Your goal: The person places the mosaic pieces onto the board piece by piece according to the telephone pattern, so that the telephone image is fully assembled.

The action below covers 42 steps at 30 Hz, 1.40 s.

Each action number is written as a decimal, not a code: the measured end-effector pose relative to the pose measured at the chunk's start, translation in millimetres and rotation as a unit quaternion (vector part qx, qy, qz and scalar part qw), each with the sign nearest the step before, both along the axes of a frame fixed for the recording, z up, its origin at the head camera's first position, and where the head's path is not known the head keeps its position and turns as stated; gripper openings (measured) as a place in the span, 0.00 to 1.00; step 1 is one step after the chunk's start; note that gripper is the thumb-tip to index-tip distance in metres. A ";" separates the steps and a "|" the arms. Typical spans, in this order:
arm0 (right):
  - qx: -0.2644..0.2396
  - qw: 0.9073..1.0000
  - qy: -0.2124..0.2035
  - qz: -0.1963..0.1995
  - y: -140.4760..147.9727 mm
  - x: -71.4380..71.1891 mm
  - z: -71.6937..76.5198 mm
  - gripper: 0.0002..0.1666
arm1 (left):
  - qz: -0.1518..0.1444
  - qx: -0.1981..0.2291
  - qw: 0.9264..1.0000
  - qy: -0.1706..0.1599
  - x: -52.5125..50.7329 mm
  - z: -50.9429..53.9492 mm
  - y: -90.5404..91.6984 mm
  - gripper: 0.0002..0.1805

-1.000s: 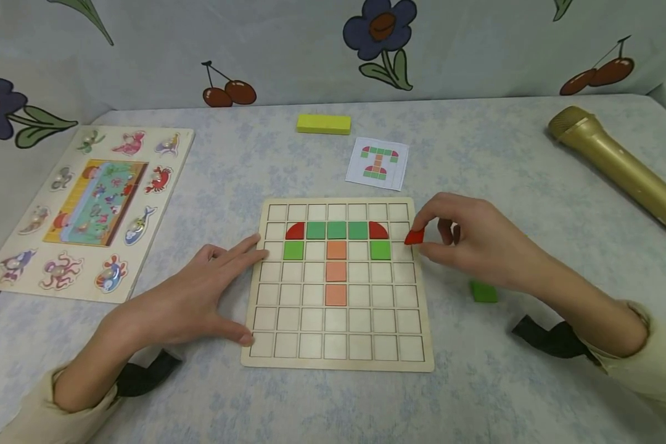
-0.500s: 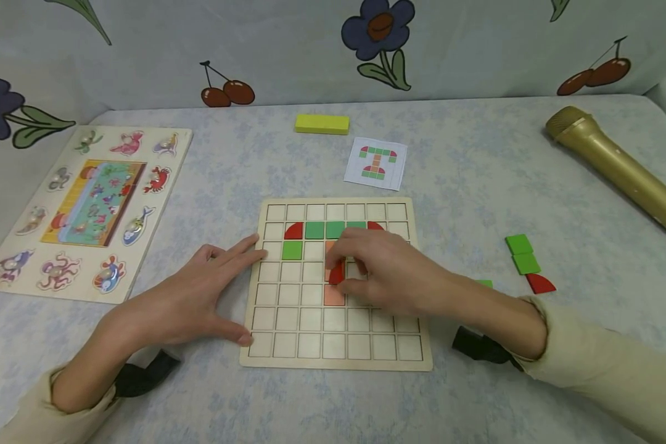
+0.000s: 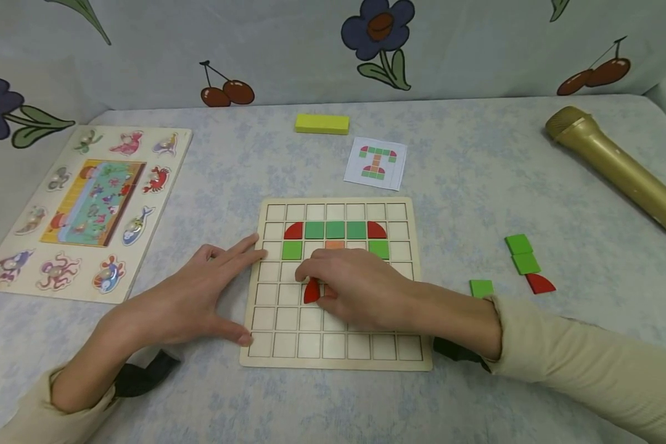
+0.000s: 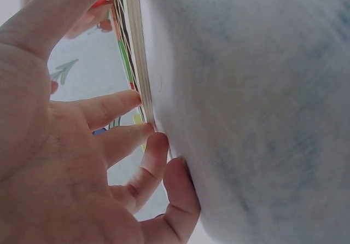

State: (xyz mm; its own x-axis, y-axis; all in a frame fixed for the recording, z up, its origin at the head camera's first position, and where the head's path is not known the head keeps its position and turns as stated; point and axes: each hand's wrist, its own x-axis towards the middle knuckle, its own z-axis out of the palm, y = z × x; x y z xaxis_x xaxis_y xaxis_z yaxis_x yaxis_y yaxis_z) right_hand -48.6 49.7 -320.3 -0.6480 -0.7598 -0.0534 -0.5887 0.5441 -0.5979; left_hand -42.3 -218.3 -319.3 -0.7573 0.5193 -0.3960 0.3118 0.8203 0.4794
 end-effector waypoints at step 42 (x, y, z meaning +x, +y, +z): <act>-0.001 1.000 -0.010 0.011 0.5 0.9 -1.8 0.13 | 0.000 -0.002 1.000 0.000 1.5 -0.1 -0.8 0.63</act>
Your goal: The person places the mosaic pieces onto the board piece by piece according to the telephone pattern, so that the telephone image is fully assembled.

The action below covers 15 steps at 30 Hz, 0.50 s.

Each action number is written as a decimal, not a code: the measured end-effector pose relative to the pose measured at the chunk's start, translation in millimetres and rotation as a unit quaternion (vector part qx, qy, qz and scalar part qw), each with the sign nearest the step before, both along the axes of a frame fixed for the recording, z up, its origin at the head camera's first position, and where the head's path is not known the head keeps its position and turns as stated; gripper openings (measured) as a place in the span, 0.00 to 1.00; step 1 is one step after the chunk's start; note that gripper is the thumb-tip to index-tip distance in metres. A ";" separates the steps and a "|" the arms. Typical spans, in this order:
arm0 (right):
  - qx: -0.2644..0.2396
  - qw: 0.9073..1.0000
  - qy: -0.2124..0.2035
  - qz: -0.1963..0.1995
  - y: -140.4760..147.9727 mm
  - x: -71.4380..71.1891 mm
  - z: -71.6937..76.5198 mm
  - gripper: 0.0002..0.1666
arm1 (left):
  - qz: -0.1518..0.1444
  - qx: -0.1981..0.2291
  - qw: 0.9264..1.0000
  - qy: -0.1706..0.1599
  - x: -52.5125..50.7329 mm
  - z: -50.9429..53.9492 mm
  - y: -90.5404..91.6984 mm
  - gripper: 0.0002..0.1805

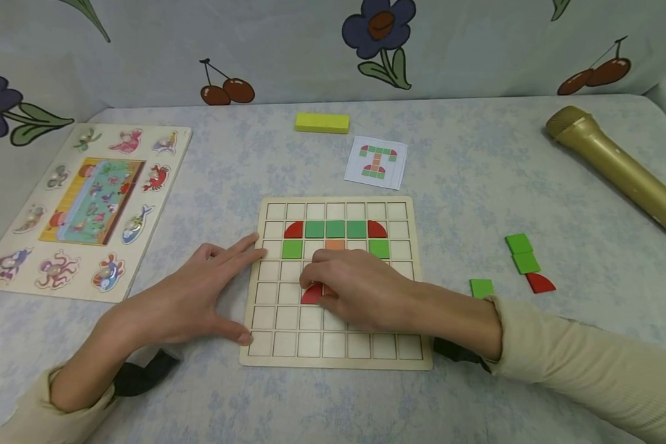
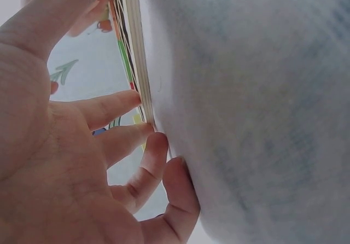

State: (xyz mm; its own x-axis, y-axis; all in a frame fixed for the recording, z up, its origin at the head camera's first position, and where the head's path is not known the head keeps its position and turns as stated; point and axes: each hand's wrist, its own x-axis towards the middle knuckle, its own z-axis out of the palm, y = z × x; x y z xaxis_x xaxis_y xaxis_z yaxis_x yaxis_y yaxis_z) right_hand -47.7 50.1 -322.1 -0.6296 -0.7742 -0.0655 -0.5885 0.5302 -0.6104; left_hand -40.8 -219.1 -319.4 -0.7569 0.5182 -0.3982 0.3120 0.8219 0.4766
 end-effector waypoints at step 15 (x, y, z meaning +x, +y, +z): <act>0.004 1.000 0.004 0.002 1.4 -1.0 2.2 0.13 | 0.001 0.001 1.000 -0.001 -0.1 -0.8 0.1 0.63</act>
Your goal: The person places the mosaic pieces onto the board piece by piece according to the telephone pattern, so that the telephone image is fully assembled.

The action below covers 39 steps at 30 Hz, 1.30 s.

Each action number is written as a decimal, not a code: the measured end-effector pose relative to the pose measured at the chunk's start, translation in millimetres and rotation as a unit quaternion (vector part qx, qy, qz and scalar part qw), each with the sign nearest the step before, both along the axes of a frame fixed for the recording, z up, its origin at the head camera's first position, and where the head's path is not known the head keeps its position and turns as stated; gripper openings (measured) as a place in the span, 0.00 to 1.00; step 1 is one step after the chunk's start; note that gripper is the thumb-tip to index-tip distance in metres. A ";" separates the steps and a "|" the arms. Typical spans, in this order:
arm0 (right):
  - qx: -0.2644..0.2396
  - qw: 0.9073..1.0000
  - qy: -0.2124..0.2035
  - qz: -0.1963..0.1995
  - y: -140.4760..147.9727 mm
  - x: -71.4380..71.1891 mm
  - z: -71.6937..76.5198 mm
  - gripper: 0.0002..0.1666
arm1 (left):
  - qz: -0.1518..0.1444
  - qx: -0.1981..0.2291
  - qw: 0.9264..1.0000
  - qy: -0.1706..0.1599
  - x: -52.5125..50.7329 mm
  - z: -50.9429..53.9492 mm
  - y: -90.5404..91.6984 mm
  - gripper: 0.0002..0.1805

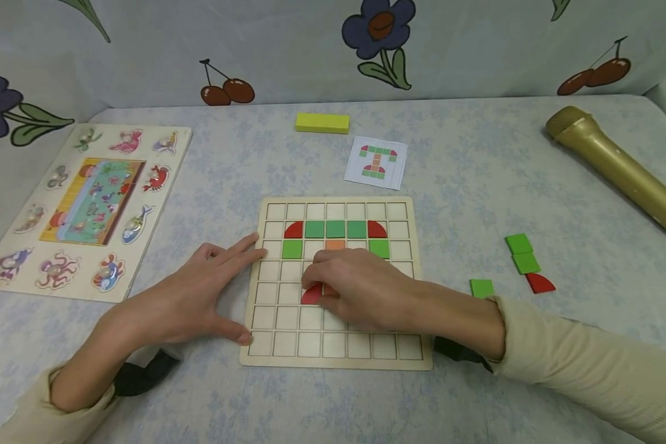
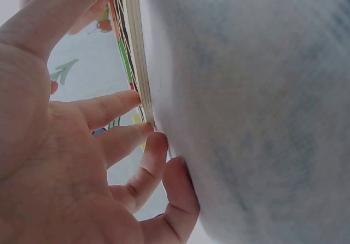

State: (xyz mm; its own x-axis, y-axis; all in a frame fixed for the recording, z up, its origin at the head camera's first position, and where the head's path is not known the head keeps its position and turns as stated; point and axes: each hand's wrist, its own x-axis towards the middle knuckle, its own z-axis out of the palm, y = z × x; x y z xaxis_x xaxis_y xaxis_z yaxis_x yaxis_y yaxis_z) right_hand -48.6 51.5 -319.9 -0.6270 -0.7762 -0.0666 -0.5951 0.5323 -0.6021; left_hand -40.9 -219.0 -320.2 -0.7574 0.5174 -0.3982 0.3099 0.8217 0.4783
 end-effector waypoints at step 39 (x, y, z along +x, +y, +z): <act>0.135 0.951 0.079 -0.268 246.8 28.1 -9.9 0.21 | 0.008 -0.009 1.000 -0.007 -0.2 1.1 1.5 0.63</act>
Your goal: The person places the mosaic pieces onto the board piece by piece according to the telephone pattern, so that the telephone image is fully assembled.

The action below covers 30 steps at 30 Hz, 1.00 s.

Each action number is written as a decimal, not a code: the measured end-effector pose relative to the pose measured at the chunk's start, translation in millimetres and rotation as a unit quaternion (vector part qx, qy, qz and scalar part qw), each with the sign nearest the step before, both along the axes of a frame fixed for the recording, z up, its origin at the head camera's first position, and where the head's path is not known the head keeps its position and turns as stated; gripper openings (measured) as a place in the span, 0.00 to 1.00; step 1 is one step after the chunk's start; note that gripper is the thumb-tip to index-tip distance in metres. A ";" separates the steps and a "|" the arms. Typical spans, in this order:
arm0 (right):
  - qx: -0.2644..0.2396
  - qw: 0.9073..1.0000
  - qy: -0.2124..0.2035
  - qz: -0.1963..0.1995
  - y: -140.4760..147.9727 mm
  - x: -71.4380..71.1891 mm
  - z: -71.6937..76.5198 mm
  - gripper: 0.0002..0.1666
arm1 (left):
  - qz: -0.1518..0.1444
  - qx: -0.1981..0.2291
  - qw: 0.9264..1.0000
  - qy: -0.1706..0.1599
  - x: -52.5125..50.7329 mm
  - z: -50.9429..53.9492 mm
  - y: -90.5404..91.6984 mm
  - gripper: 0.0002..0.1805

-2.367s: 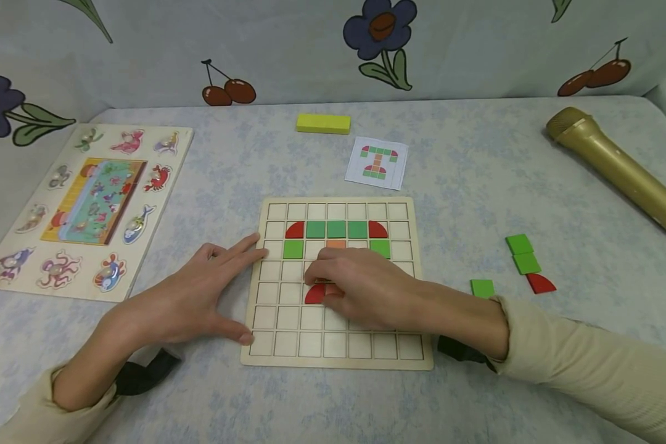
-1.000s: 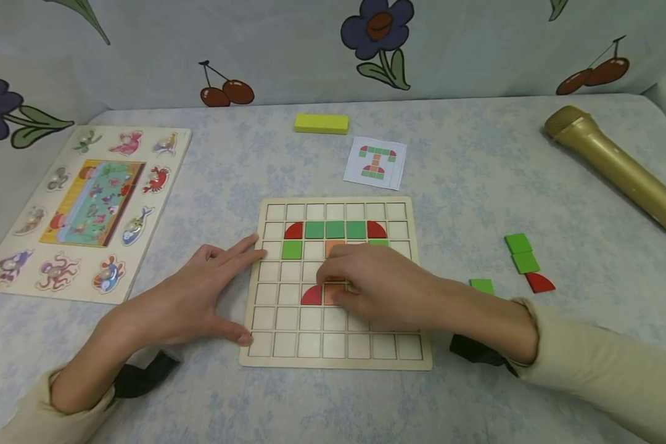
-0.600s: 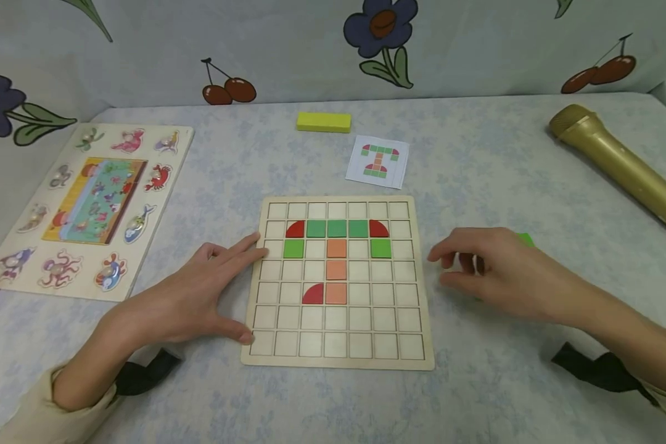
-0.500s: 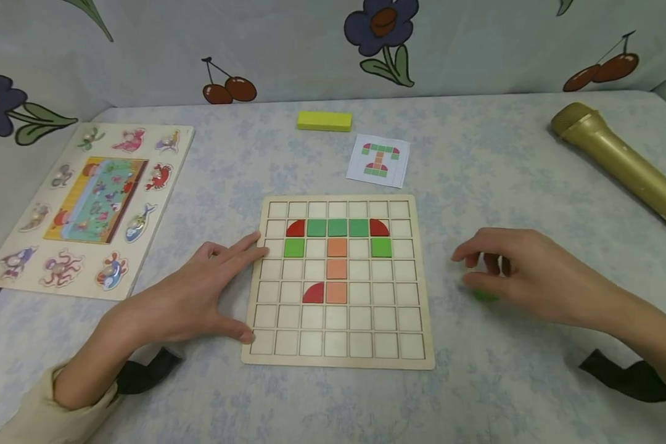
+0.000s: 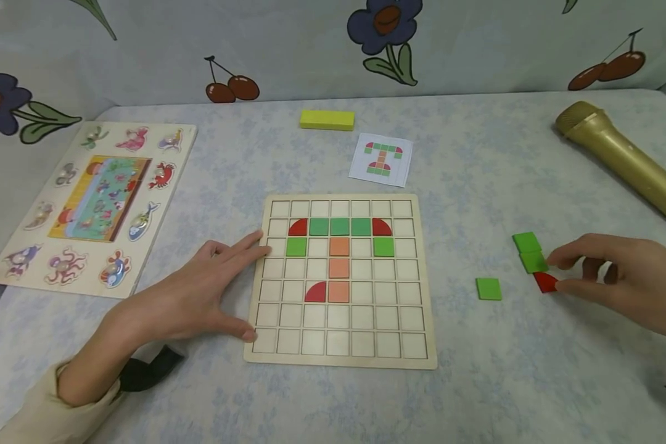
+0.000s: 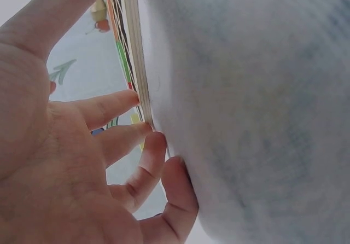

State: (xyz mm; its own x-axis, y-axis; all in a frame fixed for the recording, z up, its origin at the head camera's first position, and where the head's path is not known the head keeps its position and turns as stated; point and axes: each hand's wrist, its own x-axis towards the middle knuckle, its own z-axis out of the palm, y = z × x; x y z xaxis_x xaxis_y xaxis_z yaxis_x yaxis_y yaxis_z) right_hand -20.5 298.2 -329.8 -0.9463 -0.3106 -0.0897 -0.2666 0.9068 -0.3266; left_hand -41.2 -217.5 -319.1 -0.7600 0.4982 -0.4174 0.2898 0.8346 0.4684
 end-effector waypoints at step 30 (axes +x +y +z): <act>-0.016 1.000 -0.004 0.025 -2.7 10.5 -14.7 0.20 | 0.008 0.001 1.000 -0.005 0.4 -0.4 1.1 0.62</act>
